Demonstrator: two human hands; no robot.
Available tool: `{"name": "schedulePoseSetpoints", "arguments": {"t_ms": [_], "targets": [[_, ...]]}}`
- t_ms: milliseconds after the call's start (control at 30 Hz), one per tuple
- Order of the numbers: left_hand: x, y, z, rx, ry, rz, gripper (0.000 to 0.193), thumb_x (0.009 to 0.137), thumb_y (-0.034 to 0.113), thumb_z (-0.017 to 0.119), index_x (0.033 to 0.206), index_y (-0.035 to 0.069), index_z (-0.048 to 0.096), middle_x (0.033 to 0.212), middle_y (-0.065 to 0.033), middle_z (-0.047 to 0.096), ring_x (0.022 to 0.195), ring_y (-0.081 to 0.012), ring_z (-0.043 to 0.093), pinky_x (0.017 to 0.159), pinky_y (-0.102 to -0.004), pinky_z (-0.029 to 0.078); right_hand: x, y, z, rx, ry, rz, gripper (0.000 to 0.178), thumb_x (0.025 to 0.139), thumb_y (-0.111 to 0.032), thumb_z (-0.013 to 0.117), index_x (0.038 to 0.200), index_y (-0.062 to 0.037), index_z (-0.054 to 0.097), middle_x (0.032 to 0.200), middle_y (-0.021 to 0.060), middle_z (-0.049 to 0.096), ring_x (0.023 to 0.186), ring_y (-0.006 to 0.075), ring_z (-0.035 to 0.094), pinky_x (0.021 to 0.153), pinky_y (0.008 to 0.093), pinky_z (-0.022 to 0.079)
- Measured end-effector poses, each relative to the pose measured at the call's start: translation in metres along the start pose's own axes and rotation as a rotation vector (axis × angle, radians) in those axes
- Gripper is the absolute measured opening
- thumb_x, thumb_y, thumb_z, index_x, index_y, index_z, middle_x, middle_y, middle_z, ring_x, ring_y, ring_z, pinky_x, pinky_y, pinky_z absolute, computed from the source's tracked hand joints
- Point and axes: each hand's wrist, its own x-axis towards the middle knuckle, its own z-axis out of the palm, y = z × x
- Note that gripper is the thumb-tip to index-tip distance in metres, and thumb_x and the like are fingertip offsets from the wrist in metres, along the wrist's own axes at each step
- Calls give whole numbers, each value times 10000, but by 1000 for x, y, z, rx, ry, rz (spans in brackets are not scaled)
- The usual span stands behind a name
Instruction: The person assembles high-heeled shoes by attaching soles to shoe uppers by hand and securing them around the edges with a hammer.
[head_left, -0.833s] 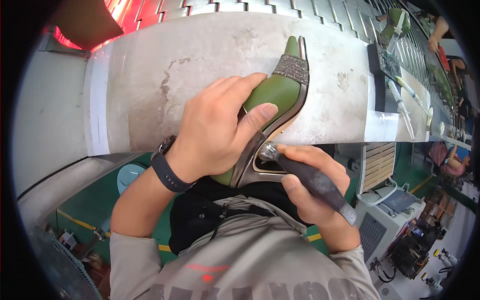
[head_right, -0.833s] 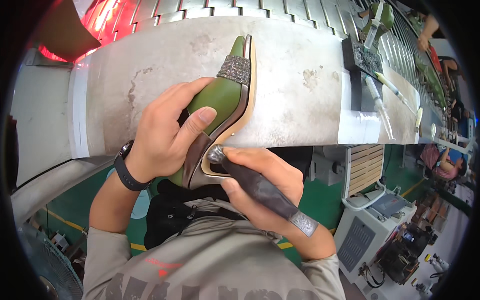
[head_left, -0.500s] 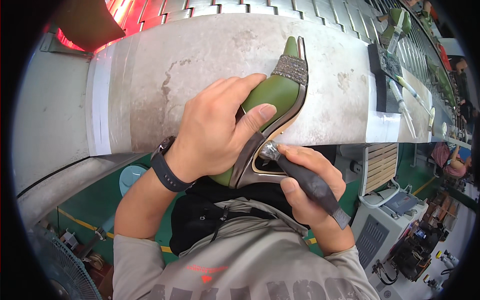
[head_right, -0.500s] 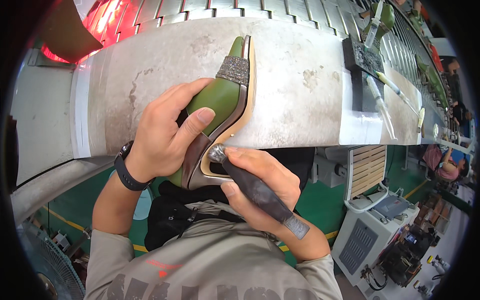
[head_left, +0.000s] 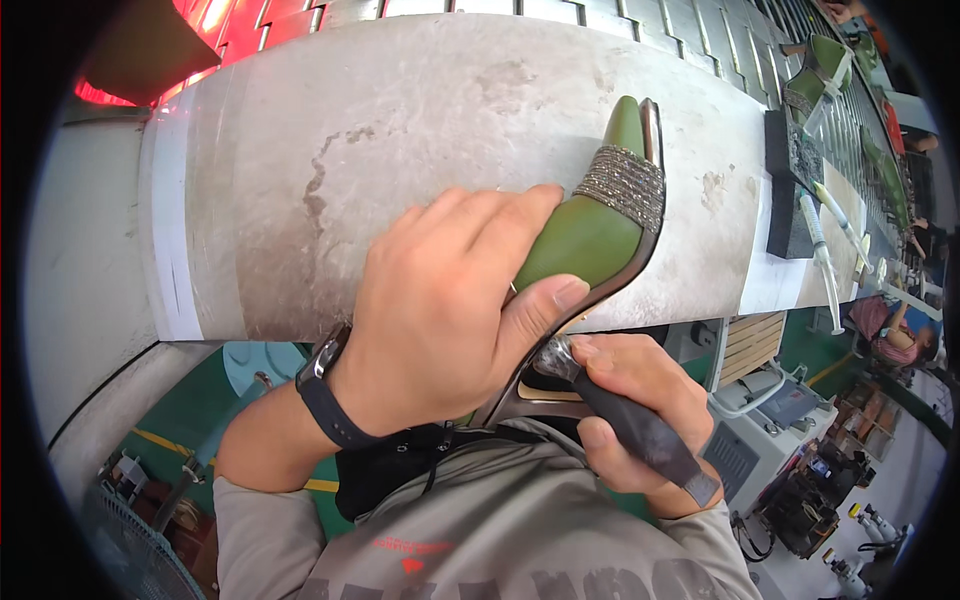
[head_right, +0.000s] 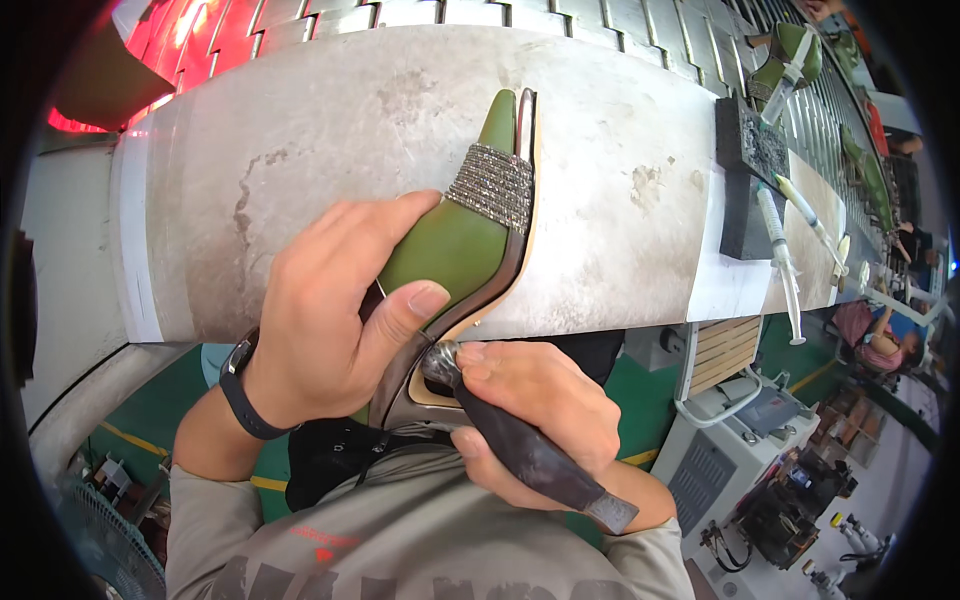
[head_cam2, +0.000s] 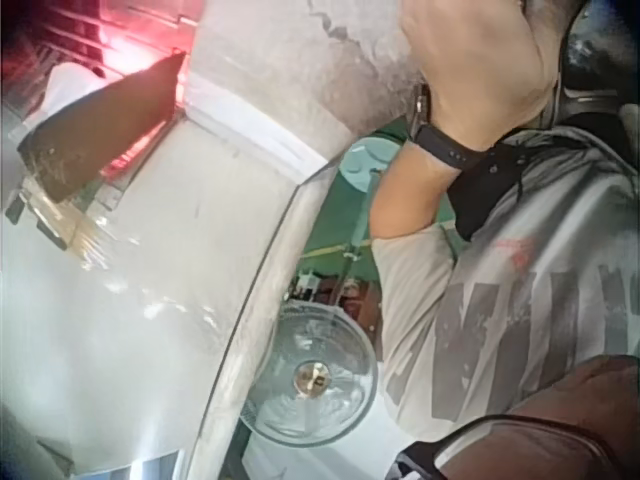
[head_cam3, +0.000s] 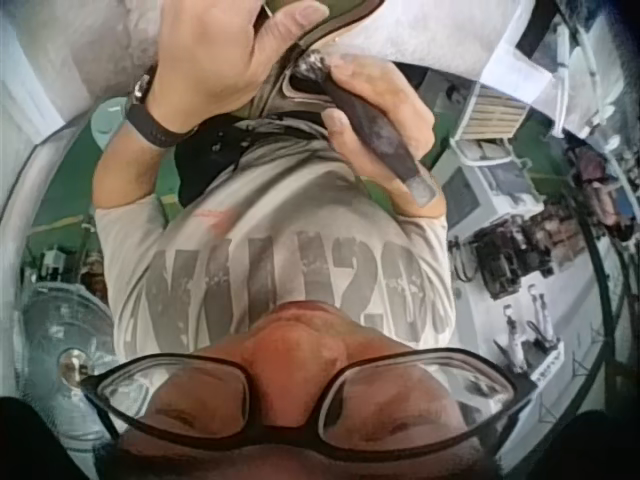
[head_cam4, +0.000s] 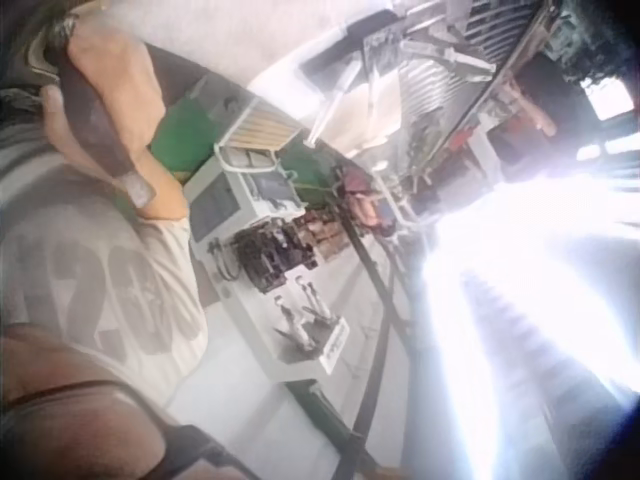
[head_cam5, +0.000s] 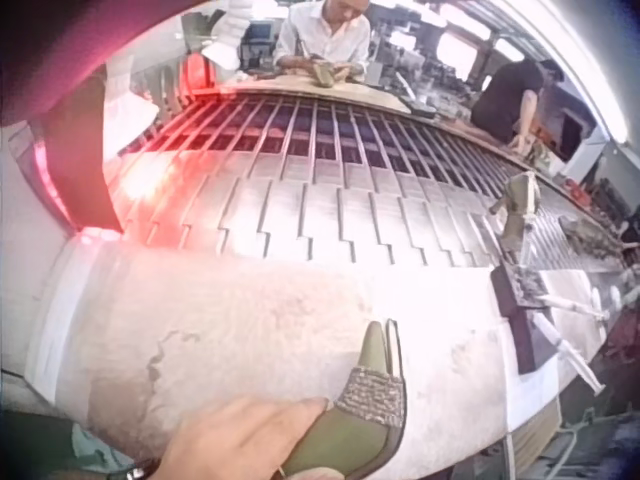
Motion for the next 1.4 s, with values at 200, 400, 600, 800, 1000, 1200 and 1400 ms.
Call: {"name": "schedulePoseSetpoints", "arguments": {"t_ms": [200, 400, 600, 800, 1000, 1200, 1400], "targets": [[1, 0, 2, 12, 13, -6, 500, 1001, 303, 706, 1313, -79, 620, 1141, -230, 705, 957, -421, 670, 837, -469, 536, 6, -6, -1, -53, -36, -3, 374, 756, -15, 832, 1086, 111, 707, 1027, 252, 754, 966, 401, 770, 852, 452, 627], [0, 1, 4, 7, 29, -3, 493, 983, 275, 728, 1306, -82, 621, 1143, -232, 706, 962, -424, 674, 834, -471, 540, 3, -6, 3, -47, -21, -1, 378, 756, -10, 834, 1088, 111, 701, 1032, 254, 755, 960, 403, 771, 843, 454, 629], [1, 2, 4, 2, 25, -7, 480, 968, 243, 739, 1299, -85, 625, 1143, -239, 705, 961, -431, 676, 837, -472, 541, 1, -7, 4, -26, -23, -7, 388, 746, -4, 839, 1094, 101, 705, 1047, 256, 758, 956, 400, 772, 838, 449, 631], [2, 4, 5, 35, 47, 36, 440, 1006, 233, 696, 1312, -76, 626, 1154, -240, 705, 1009, -429, 678, 883, -452, 540, 6, -8, -1, -92, 12, -50, 404, 742, -4, 854, 1117, 62, 719, 1054, 214, 768, 942, 344, 777, 836, 399, 627], [1, 9, 1, -19, 37, -38, 406, 996, 244, 715, 1281, -38, 651, 1090, -205, 719, 975, -413, 685, 852, -453, 551, 5, -12, -18, 293, -35, 371, 278, 909, -37, 807, 1175, 11, 745, 951, 83, 781, 822, 94, 717, 740, 263, 570], [7, 27, -7, 72, -138, -102, 867, 839, 303, 884, 1526, -40, 479, 1299, -236, 657, 1165, -376, 670, 1008, -421, 519, 1, 3, -38, -67, 133, 149, 327, 914, -17, 795, 1232, 11, 718, 1022, 132, 775, 852, 151, 741, 761, 285, 580], [14, 25, -10, 113, -226, -112, 1147, 700, 352, 963, 1603, -25, 364, 1324, -249, 639, 1178, -420, 649, 1034, -451, 510, 0, 1, -35, -132, 47, -66, 454, 861, 23, 813, 1294, 25, 674, 1218, 199, 740, 1079, 315, 755, 950, 371, 594]]}}
